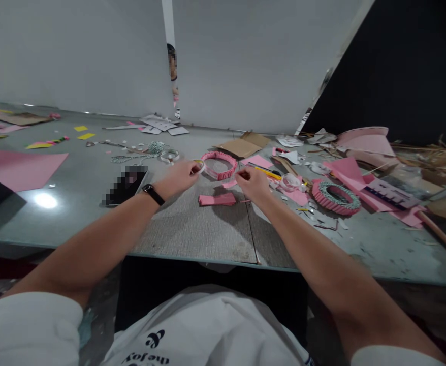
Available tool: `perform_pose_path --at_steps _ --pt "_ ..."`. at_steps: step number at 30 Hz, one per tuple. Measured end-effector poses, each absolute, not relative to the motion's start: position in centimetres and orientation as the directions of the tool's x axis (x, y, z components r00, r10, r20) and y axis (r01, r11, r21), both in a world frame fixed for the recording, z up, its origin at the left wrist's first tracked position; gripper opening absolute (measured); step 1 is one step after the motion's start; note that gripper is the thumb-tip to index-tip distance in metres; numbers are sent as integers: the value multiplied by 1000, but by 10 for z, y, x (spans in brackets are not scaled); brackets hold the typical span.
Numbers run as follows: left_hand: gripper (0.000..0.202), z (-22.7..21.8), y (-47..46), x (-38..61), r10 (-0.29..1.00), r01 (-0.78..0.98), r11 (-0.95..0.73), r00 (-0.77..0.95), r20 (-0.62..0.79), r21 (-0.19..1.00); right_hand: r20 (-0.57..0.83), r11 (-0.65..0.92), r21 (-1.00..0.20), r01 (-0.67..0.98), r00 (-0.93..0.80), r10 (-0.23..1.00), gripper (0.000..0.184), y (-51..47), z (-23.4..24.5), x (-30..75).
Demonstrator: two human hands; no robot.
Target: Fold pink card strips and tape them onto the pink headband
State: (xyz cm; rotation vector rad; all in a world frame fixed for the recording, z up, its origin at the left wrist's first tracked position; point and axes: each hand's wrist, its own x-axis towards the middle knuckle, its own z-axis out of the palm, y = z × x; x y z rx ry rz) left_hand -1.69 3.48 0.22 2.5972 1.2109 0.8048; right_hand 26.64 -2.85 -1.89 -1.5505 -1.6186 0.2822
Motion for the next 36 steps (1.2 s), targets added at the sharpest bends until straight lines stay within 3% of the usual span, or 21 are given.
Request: perform_pose_path --at_steps 4,9,17,25,33,36 --pt "23 12 14 0 652 564 -746 512 560 353 588 441 -605 663 -1 809 15 -33 -19 263" --pt "23 17 -11 13 523 325 -852 586 619 412 784 688 -422 590 -143 604 28 -43 -15 252" --pt "14 15 -10 13 438 235 -889 682 586 392 825 730 -341 593 -184 535 12 -45 -17 250" --pt "18 16 -11 16 535 378 -844 641 550 381 790 697 -429 574 -136 598 13 -50 -9 249" --pt "17 22 -12 15 587 458 -810 643 492 367 574 524 -682 510 -71 816 16 -61 -7 238" --pt "16 23 -13 15 590 478 -808 662 462 346 576 522 -670 528 -74 814 19 -56 -10 239"
